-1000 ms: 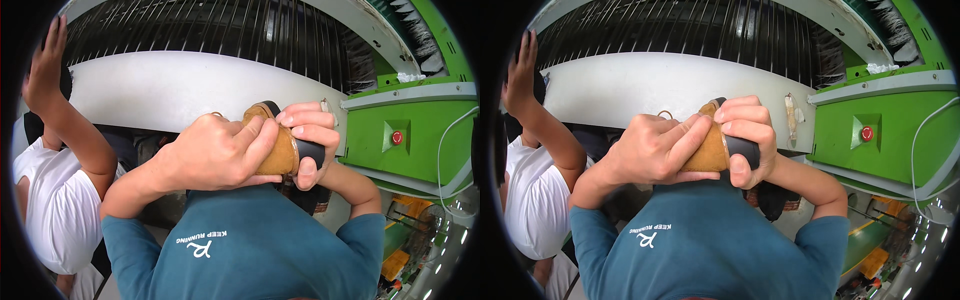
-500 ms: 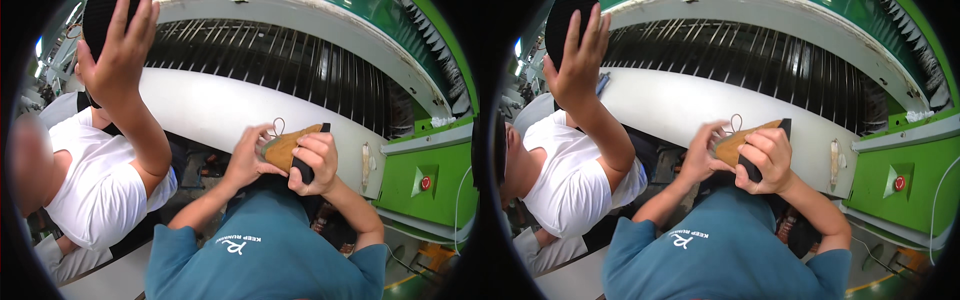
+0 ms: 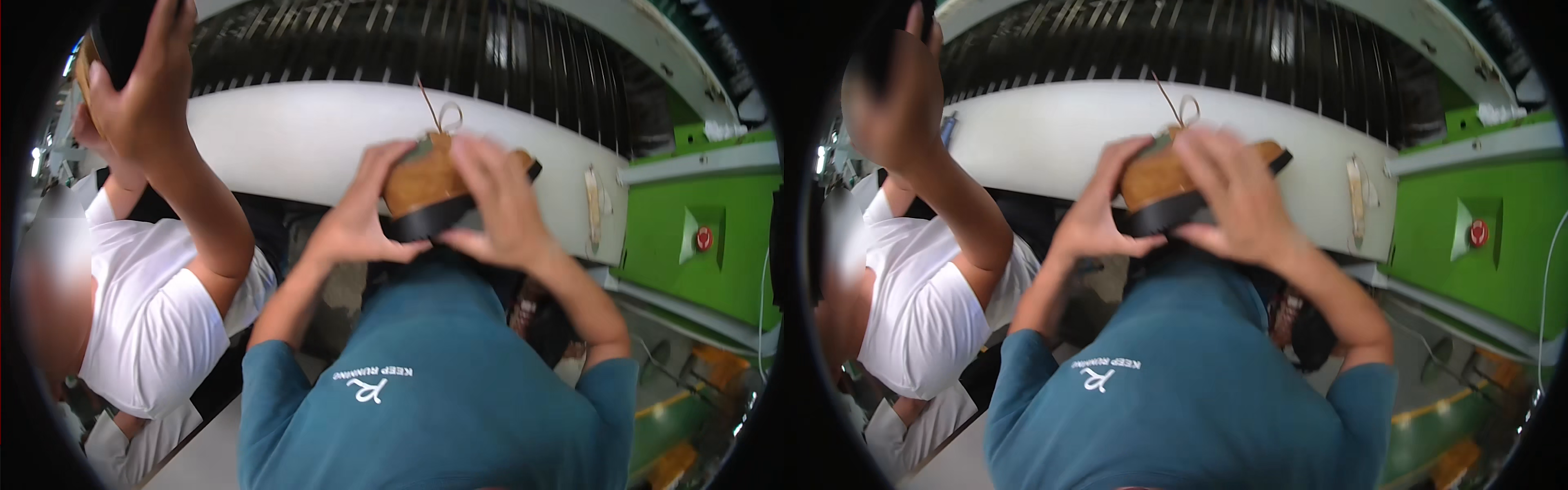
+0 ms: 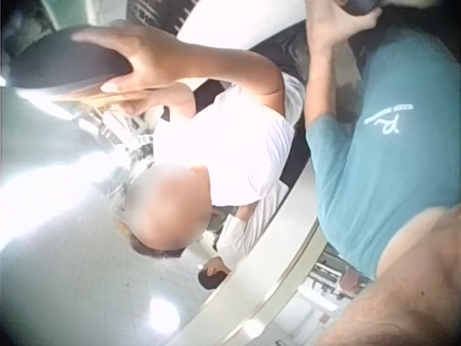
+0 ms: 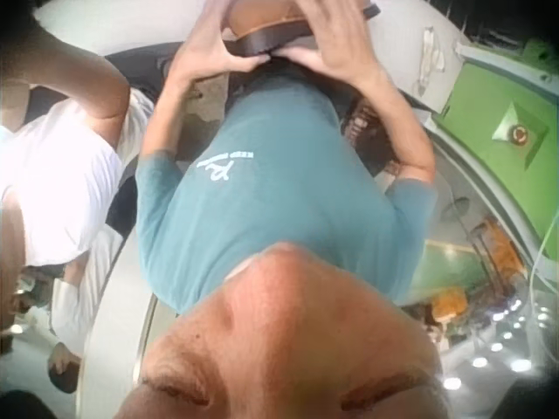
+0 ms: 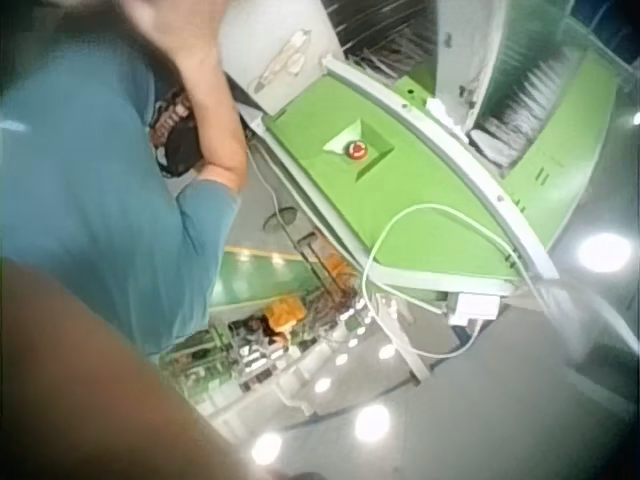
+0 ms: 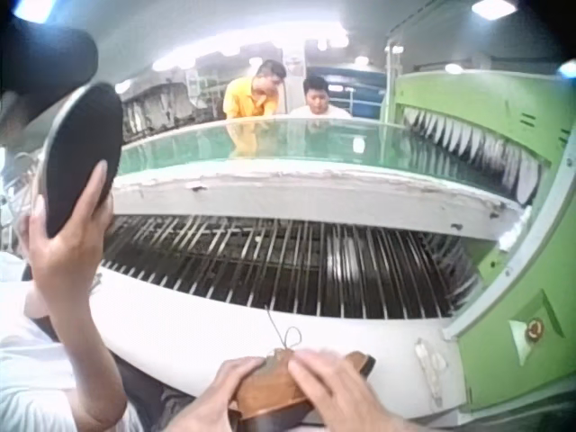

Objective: The person assembles shoes by hand on a factory assembly line. They pick up a shoe sole and a shoe upper, align them, and press the sole onto the upper to attach it. The person repeats this process for multiple shoes, including pink and brown models, and places the finished shoes on the conveyor belt.

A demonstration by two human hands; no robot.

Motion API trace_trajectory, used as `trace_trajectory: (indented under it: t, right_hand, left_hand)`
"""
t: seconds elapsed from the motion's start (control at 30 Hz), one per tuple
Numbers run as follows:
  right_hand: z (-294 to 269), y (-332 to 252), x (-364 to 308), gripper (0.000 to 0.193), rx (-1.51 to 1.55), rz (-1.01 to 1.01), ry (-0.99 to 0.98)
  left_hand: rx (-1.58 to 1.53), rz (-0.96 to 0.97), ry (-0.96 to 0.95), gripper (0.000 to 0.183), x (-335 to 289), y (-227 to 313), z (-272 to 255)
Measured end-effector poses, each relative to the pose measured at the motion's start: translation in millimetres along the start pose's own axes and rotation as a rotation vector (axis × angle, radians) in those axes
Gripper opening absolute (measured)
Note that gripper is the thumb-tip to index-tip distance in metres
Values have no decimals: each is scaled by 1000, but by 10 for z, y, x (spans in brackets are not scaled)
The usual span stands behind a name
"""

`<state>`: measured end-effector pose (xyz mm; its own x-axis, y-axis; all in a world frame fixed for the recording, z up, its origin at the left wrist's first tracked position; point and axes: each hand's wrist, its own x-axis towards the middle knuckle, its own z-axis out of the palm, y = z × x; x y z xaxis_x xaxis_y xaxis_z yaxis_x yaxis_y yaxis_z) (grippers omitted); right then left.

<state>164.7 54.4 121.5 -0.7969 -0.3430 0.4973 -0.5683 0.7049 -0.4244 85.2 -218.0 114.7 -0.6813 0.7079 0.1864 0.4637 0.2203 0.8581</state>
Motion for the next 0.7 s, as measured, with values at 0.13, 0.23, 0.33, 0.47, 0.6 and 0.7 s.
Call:
trace_trajectory:
  t: [0.13, 0.23, 0.33, 0.47, 0.6, 0.7]
  right_hand:
    - [-172, 394, -111, 119, -124, 161, -71]
    - [-42, 364, -176, 112, -204, 63, 43]
    - [29, 288, -191, 110, -253, 91, 68]
    - [100, 242, -205, 107, -311, 60, 103]
    - [86, 238, -196, 105, -304, 56, 96]
    - [47, 233, -164, 103, -273, 51, 70]
  left_hand:
    - [23, 29, -42, 125, 98, -27, 0]
    - [53, -5, -88, 125, 130, -33, -2]
    - [149, -23, -104, 127, 119, -47, 15]
    - [174, -40, -53, 128, 91, -84, 138]
    - [251, 86, 103, 125, 106, -174, 256]
    - [243, 108, 141, 122, 93, -223, 252]
